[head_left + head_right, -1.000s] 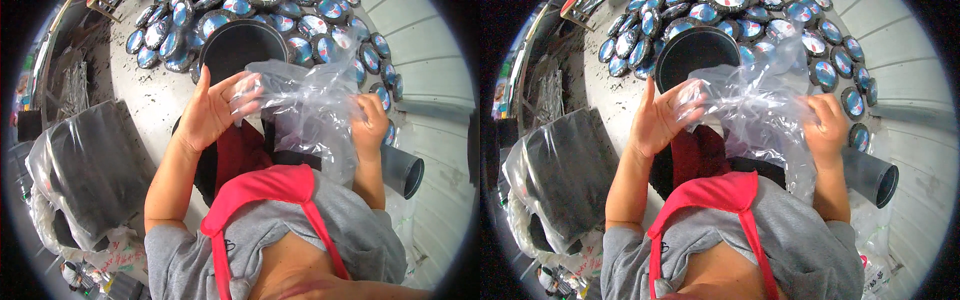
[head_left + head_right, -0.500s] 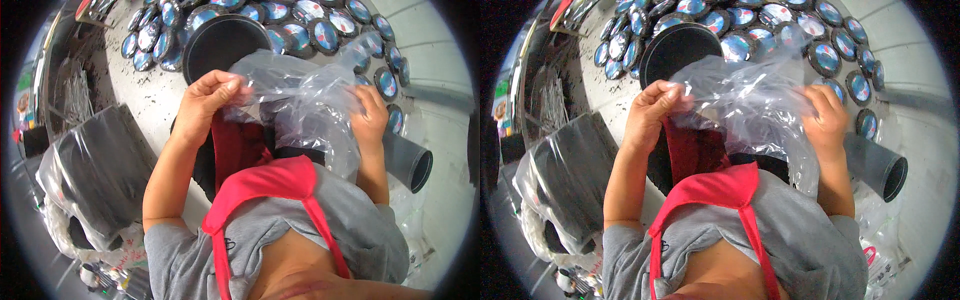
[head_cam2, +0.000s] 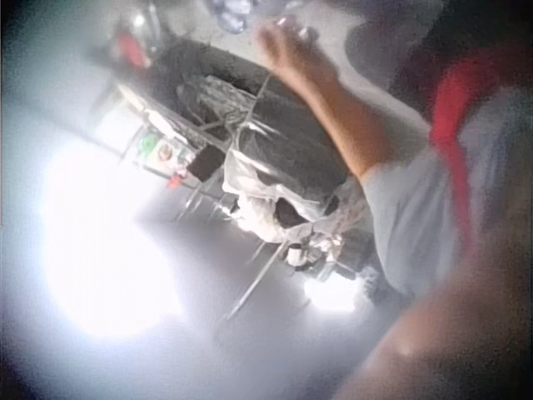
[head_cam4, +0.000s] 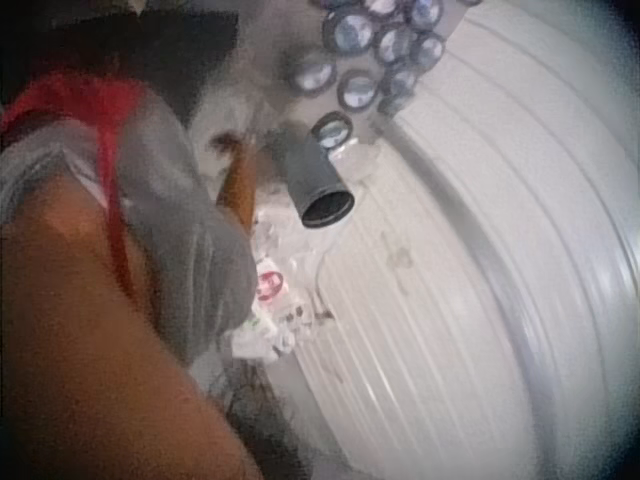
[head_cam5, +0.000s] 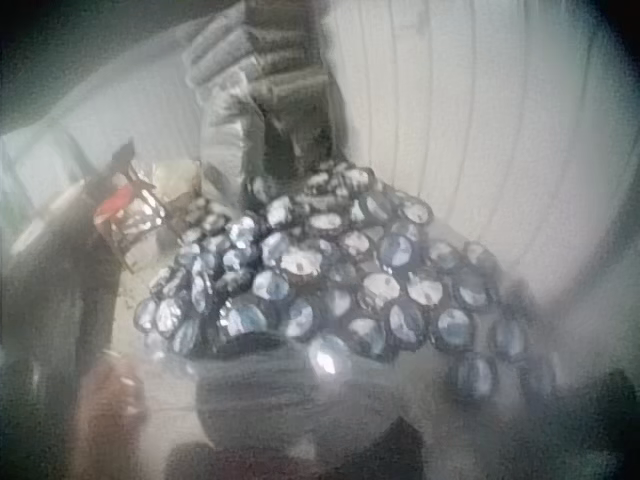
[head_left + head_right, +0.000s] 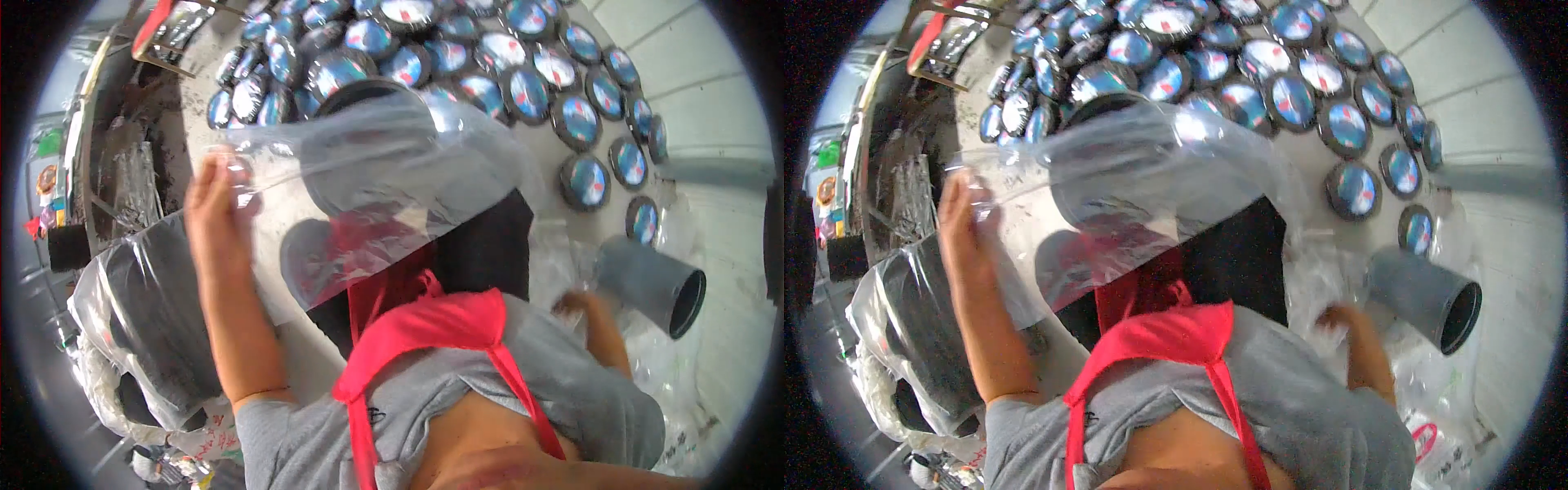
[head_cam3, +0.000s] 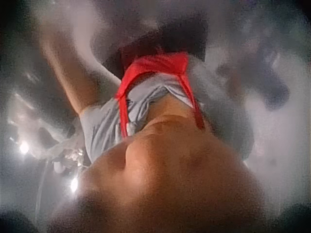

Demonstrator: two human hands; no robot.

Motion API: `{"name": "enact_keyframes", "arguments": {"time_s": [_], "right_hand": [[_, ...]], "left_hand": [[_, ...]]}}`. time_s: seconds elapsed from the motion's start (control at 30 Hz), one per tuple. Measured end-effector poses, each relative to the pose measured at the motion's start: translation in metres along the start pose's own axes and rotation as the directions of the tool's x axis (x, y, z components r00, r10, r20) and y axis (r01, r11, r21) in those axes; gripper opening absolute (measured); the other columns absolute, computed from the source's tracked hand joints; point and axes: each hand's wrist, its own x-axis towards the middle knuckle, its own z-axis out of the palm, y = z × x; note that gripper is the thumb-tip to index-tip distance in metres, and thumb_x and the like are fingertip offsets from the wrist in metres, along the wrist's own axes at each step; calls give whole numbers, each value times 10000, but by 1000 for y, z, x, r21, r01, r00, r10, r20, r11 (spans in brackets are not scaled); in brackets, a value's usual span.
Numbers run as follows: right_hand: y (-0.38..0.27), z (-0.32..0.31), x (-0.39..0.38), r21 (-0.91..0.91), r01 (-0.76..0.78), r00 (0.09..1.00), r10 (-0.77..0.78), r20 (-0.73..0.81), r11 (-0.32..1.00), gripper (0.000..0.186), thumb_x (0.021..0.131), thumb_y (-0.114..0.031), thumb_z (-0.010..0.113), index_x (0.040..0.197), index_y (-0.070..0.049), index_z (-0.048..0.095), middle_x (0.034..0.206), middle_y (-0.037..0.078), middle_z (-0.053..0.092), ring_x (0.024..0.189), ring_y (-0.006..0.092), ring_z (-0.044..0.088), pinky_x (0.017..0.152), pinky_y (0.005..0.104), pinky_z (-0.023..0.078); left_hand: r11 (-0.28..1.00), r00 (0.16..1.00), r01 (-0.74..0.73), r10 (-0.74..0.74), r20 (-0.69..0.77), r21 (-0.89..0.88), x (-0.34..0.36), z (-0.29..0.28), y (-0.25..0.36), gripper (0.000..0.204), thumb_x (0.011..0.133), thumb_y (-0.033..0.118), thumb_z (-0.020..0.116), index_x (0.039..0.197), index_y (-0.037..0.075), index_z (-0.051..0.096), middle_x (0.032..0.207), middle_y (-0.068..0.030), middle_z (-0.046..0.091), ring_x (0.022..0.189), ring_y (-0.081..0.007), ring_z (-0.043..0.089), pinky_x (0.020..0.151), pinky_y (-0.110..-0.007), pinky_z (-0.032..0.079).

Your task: The person takes a plastic bag from a yellow sack, fits it inside a small grey container, and then places a stack of wrapped circular tea cakes into the bag before tying it closed.

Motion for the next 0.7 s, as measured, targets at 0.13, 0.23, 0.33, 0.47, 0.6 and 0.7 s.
{"name": "enact_keyframes", "arguments": {"time_s": [0.13,0.23,0.33,0.47,0.6,0.7], "right_hand": [[-222,-193,-70,231,694,649,-453,-611,682,897,884,-331,773,1583,-26,299,1488,228,525,1354,318,538,1148,401,380],[-374,-191,-99,-495,792,111,-882,-458,357,802,834,-258,768,1540,-126,412,1384,172,602,1232,287,610,1103,457,407],[-392,-213,-58,-857,496,-184,-947,-261,140,369,809,-184,708,1170,-252,749,919,55,739,823,218,711,794,386,553],[-460,-234,-97,-723,625,-102,-887,-451,295,245,787,-44,615,976,-113,755,957,92,701,869,279,675,733,402,554],[-557,-118,-26,-634,774,281,-896,343,0,304,778,-84,608,1029,-167,758,1010,135,705,867,357,681,717,483,549],[-593,-23,128,-776,619,760,-153,631,-121,359,832,-205,664,1169,-104,738,1299,150,672,1101,333,653,913,482,515]], "left_hand": [[988,975,-77,46,-218,-136,-10,89,32,353,997,240,570,1309,77,591,954,1,653,741,-91,594,657,-264,516],[957,991,-62,25,-135,-282,0,69,25,320,995,237,583,1276,82,593,934,4,641,727,-88,585,637,-257,508],[944,993,-43,4,-119,-328,-15,20,9,289,994,233,596,1243,86,595,913,8,629,712,-85,577,618,-251,499],[951,934,-44,-70,-350,-307,-79,-59,1,248,992,229,614,1198,92,597,886,13,613,693,-81,565,592,-242,489],[905,894,9,-198,-401,-426,-88,-90,-30,209,990,224,631,1154,99,600,858,18,597,674,-76,554,565,-233,478],[887,900,22,-219,-377,-461,-92,-95,-26,182,988,221,644,1121,103,602,838,22,585,659,-73,545,546,-226,470]]}}
